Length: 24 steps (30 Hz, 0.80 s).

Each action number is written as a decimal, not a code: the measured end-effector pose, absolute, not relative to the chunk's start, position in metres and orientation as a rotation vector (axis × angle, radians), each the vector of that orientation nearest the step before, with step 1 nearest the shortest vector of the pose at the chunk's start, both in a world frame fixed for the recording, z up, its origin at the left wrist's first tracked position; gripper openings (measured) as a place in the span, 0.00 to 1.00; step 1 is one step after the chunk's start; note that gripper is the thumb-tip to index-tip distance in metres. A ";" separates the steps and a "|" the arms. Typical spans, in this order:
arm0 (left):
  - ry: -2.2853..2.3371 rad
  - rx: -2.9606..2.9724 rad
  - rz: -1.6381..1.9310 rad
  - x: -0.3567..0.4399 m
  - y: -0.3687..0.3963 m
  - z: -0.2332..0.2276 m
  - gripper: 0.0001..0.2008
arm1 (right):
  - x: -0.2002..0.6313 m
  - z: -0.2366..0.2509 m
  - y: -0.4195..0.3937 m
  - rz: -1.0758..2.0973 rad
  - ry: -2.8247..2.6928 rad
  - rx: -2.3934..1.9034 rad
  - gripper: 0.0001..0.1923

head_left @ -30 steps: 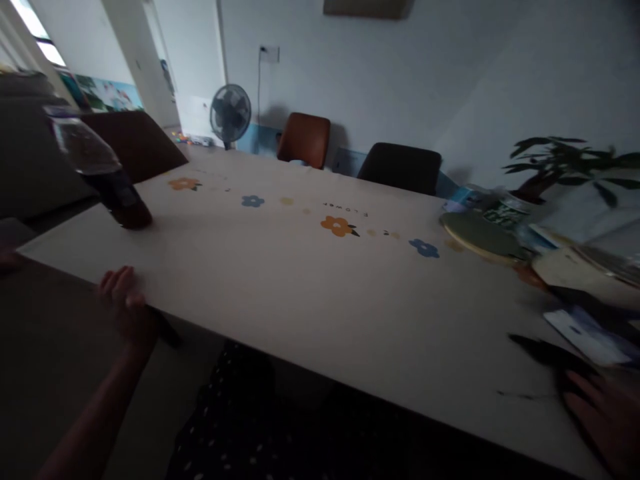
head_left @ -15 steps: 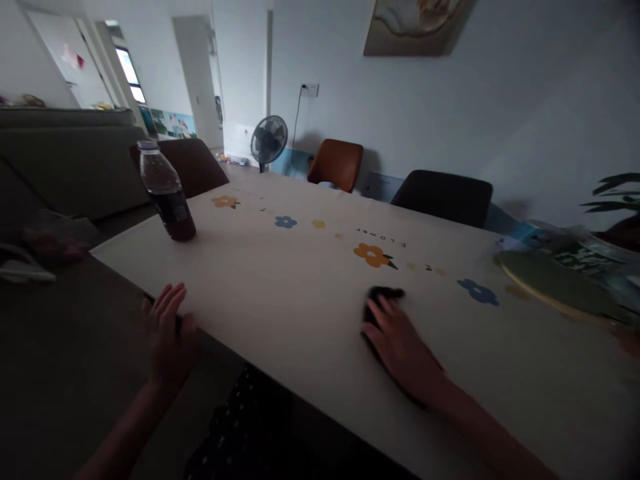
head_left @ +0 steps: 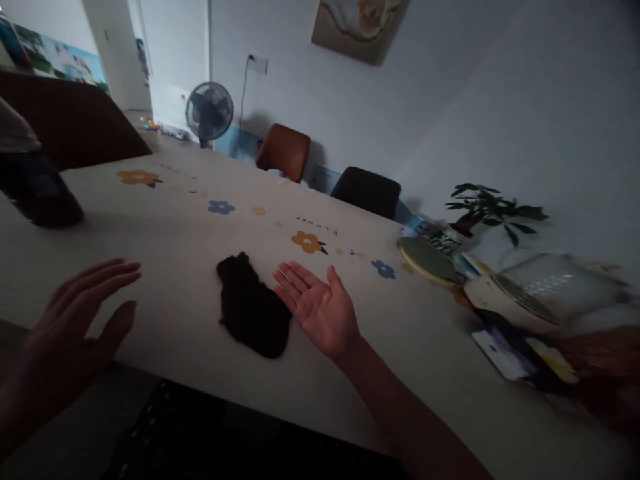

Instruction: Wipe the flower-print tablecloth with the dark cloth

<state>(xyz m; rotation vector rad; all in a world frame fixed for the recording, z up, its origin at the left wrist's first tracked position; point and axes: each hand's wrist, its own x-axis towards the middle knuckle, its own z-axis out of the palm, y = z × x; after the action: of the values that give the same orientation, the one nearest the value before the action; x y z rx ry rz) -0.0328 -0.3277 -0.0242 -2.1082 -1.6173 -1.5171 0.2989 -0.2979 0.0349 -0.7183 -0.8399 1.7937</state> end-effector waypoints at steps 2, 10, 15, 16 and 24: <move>-1.391 -2.298 -1.429 -0.006 -0.322 -0.018 0.24 | 0.305 0.033 -0.301 1.774 -0.876 -0.711 0.32; -1.106 -2.919 -0.837 0.074 -0.299 -0.026 0.20 | 0.327 0.032 -0.308 1.778 -0.726 -0.680 0.32; -1.157 -3.130 -0.296 0.089 -0.274 -0.021 0.24 | 0.340 0.032 -0.311 1.708 -0.560 -0.855 0.26; -1.181 -3.133 -0.241 0.087 -0.272 -0.019 0.23 | 0.344 0.031 -0.314 1.680 -0.550 -0.921 0.24; -1.671 -2.756 -0.283 0.006 -0.260 -0.020 0.24 | 0.382 0.020 -0.345 1.647 -0.641 -1.188 0.29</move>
<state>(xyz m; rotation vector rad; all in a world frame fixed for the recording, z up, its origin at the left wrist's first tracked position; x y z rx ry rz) 0.0064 -0.2602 -0.0203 -2.7564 -1.6708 -0.2826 0.3818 -0.3448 0.0202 -1.1877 -0.6409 1.6473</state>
